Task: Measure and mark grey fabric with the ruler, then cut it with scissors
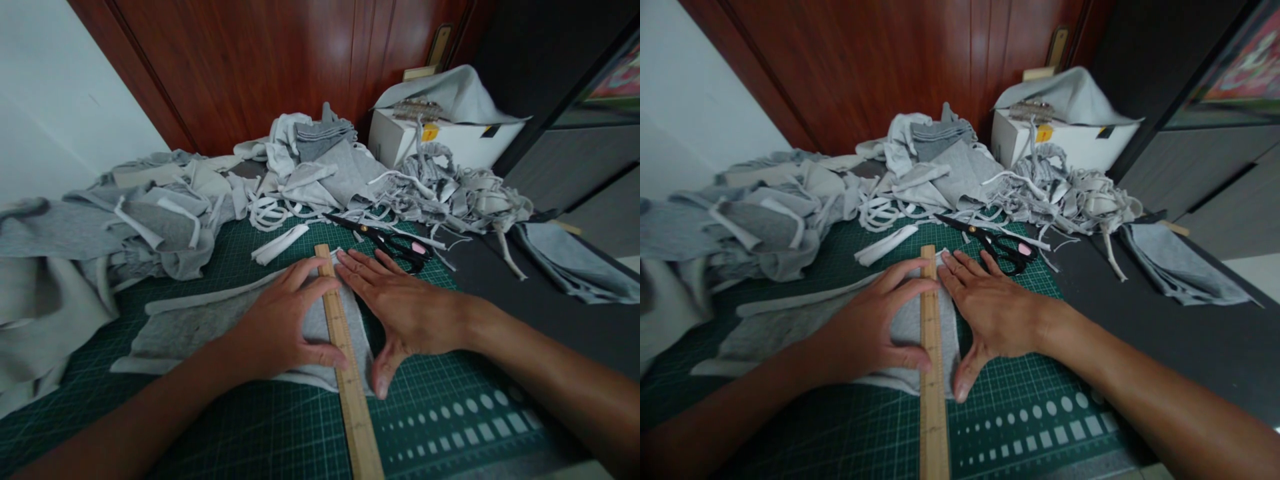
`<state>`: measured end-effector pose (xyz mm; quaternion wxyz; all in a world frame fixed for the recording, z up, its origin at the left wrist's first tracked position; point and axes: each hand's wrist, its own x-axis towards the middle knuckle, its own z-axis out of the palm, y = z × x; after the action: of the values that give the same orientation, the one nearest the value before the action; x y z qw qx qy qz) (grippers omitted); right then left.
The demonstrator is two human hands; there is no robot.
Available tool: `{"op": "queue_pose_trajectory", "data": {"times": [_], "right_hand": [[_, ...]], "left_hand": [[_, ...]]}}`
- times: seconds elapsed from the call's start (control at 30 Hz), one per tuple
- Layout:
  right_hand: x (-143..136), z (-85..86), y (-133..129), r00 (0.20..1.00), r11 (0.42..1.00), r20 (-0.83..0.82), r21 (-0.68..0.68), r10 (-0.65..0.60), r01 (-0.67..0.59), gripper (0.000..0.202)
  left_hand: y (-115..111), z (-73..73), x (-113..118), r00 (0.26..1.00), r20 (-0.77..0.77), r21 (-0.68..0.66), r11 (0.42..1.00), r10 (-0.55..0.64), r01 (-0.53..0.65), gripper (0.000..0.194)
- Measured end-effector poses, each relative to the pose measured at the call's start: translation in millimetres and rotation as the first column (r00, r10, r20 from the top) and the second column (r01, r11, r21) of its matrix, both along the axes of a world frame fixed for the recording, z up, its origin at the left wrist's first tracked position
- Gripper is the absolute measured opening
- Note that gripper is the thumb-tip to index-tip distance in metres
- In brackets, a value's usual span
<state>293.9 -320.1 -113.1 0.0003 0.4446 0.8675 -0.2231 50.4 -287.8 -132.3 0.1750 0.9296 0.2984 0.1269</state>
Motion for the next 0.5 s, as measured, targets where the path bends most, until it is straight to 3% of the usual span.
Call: {"op": "queue_pose_trajectory", "data": {"times": [0.27, 0.5], "right_hand": [[-2.1, -0.2, -6.1, 0.999, 1.0, -0.019, 0.006, 0.031, -0.031, 0.163], [-2.8, -2.2, -10.4, 0.999, 0.996, -0.047, 0.093, -0.006, 0.011, 0.122]], "left_hand": [[4.8, -0.2, -6.3, 0.999, 0.009, 0.009, 0.999, -0.054, 0.054, 0.097], [4.8, -2.9, -5.2, 0.998, 0.029, -0.007, 0.999, -0.049, 0.049, 0.095]]}}
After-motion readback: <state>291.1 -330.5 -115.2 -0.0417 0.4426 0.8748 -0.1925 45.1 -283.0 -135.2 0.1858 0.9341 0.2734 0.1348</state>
